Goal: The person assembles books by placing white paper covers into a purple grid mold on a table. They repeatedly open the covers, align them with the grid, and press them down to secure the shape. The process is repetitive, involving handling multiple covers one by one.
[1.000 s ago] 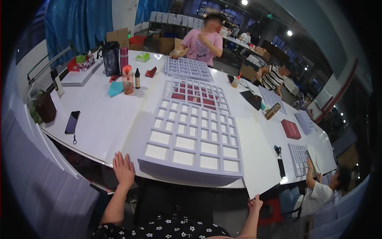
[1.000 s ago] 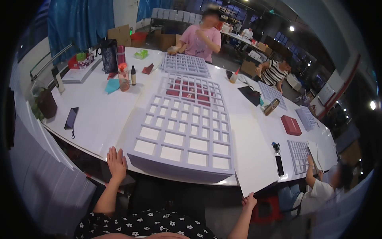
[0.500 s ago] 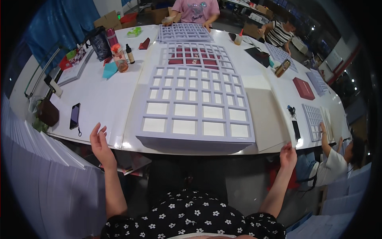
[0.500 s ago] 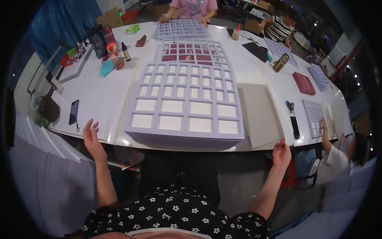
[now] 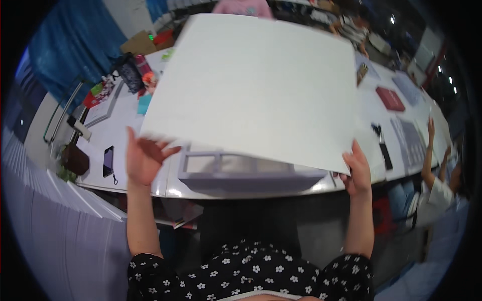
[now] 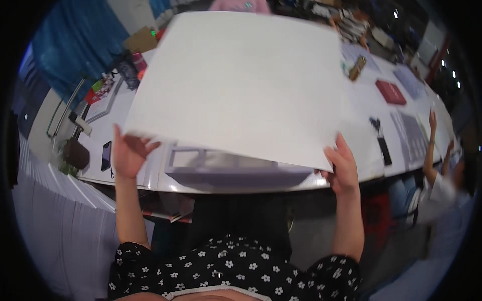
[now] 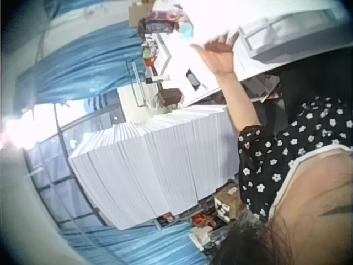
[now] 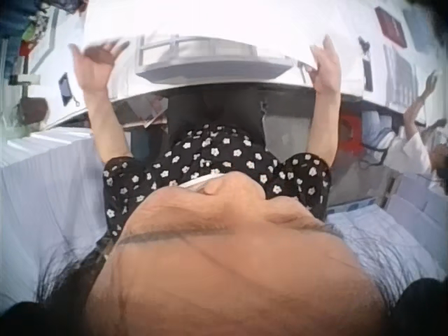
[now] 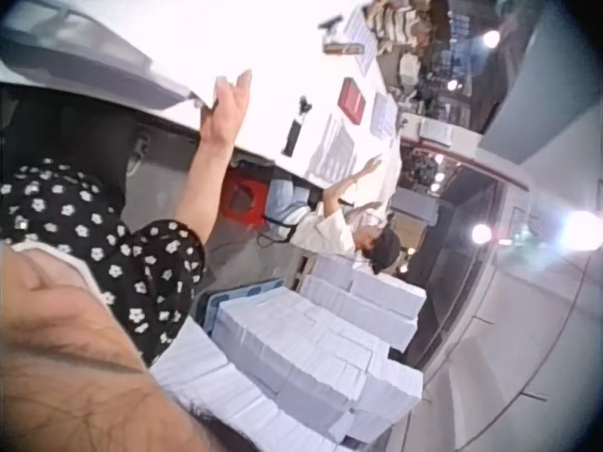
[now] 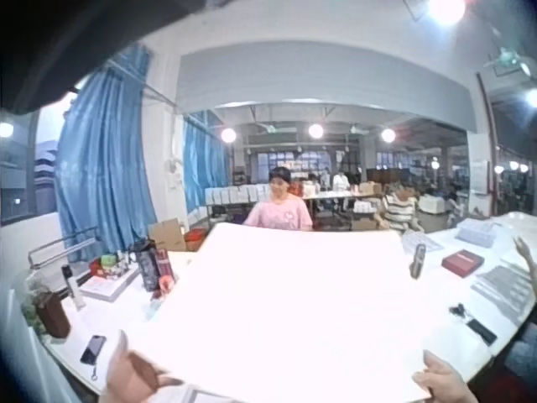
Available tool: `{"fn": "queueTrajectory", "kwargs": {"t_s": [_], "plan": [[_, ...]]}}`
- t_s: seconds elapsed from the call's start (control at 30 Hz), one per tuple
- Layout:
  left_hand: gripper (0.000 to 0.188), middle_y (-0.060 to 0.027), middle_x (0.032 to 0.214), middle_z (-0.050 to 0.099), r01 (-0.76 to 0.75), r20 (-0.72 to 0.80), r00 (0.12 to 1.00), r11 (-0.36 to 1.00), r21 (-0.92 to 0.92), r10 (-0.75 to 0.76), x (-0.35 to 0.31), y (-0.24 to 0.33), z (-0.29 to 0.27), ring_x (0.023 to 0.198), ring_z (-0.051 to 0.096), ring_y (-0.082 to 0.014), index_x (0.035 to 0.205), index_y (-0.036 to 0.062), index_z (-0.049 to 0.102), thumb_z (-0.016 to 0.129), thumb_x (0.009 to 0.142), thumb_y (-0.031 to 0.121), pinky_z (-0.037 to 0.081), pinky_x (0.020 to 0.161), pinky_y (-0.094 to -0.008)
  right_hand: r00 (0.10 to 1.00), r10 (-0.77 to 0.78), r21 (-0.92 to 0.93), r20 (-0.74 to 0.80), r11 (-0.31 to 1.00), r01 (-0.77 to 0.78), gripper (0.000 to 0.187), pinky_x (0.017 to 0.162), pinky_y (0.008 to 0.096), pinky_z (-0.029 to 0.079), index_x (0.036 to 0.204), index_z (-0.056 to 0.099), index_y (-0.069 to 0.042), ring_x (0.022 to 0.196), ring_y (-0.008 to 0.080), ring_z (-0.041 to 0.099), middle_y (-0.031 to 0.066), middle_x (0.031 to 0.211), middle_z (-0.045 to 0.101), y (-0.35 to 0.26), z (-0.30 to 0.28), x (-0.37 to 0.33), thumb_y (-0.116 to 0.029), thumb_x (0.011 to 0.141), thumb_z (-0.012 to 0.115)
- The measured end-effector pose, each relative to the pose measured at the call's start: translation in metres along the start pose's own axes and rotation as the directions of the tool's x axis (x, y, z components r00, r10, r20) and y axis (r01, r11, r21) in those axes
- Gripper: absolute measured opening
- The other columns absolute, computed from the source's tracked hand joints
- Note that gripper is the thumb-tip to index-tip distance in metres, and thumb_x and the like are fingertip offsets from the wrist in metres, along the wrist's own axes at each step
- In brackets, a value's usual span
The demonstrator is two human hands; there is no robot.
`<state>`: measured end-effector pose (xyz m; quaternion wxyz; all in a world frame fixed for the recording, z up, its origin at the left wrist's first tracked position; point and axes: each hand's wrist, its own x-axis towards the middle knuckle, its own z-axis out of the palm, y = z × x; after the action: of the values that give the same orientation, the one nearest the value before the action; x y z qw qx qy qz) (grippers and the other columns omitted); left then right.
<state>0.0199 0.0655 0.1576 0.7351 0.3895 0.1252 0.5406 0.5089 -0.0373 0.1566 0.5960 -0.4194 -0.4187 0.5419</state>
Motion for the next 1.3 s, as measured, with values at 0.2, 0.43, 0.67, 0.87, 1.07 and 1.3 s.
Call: {"fn": "queueTrajectory", "kwargs": {"t_s": [0.2, 0.43, 0.67, 0.87, 1.07, 1.3], "plan": [[0.046, -0.0162, 0.124, 0.059, 0.177, -0.313, 0.95, 0.792, 0.584, 0.018, -0.034, 0.002, 0.031, 0.097, 0.067, -0.024, 0.144, 0.0042, 0.037, 0.047, 0.103, 0.022, 0.059, 0.067, -0.0371, 0.991, -0.079, -0.427, 0.11, 0.897, 0.119, 0.046, 0.063, 0.0248, 0.047, 0.14, 0.042, 0.001, 0.069, 0.0092, 0.056, 0.0045, 0.088, 0.063, 0.018, -0.007, 0.014, -0.009, 0.097, 0.057], [0.05, -0.0109, 0.115, 0.061, 0.143, -0.302, 0.949, 0.731, 0.668, 0.09, -0.008, -0.041, 0.033, 0.076, 0.066, -0.0147, 0.146, 0.0069, 0.033, 0.051, 0.1, 0.01, 0.05, 0.042, -0.0248, 0.972, -0.233, -0.689, 0.032, 0.7, 0.19, 0.04, 0.087, 0.0323, 0.045, 0.123, 0.062, -0.001, 0.097, 0.0173, 0.057, 0.0076, 0.106, 0.063, 0.057, -0.054, 0.029, -0.017, 0.088, 0.071], [0.048, -0.0109, 0.112, 0.061, 0.224, -0.361, 0.931, 0.706, 0.672, 0.048, 0.004, -0.059, 0.027, 0.072, 0.065, -0.0137, 0.144, 0.0052, 0.035, 0.052, 0.099, 0.01, 0.049, 0.041, -0.024, 0.995, -0.081, -0.665, 0.063, 0.74, 0.102, 0.049, 0.102, 0.0367, 0.04, 0.131, 0.061, -0.006, 0.121, 0.0249, 0.052, 0.0129, 0.126, 0.06, 0.075, -0.072, 0.026, -0.017, 0.085, 0.071], [0.049, -0.0113, 0.111, 0.061, 0.229, -0.367, 0.929, 0.712, 0.663, 0.042, 0.004, -0.063, 0.03, 0.071, 0.066, -0.0143, 0.144, 0.0048, 0.035, 0.052, 0.098, 0.009, 0.049, 0.04, -0.0239, 0.999, 0.005, -0.567, 0.04, 0.823, 0.019, 0.052, 0.094, 0.0315, 0.046, 0.136, 0.057, -0.005, 0.105, 0.0184, 0.06, 0.01, 0.114, 0.066, 0.081, -0.075, 0.027, -0.011, 0.086, 0.068], [0.047, -0.0112, 0.108, 0.063, 0.253, -0.374, 0.927, 0.728, 0.637, 0.005, 0.001, -0.063, 0.025, 0.069, 0.066, -0.0152, 0.142, 0.0055, 0.036, 0.052, 0.098, 0.009, 0.048, 0.039, -0.0245, 0.998, 0.052, -0.565, 0.024, 0.825, -0.029, 0.052, 0.085, 0.027, 0.048, 0.137, 0.056, -0.003, 0.094, 0.0133, 0.06, 0.0078, 0.105, 0.066, 0.076, -0.069, 0.026, -0.007, 0.086, 0.067], [0.045, -0.0127, 0.109, 0.063, 0.265, -0.377, 0.926, 0.739, 0.619, -0.016, 0.0, -0.062, 0.016, 0.071, 0.067, -0.0174, 0.142, 0.0048, 0.036, 0.05, 0.098, 0.007, 0.051, 0.04, -0.0261, 1.0, 0.021, -0.657, 0.012, 0.754, -0.008, 0.049, 0.084, 0.0307, 0.049, 0.133, 0.061, -0.007, 0.092, 0.0184, 0.063, 0.0097, 0.1, 0.065, 0.08, -0.069, 0.03, -0.012, 0.085, 0.069]]}}
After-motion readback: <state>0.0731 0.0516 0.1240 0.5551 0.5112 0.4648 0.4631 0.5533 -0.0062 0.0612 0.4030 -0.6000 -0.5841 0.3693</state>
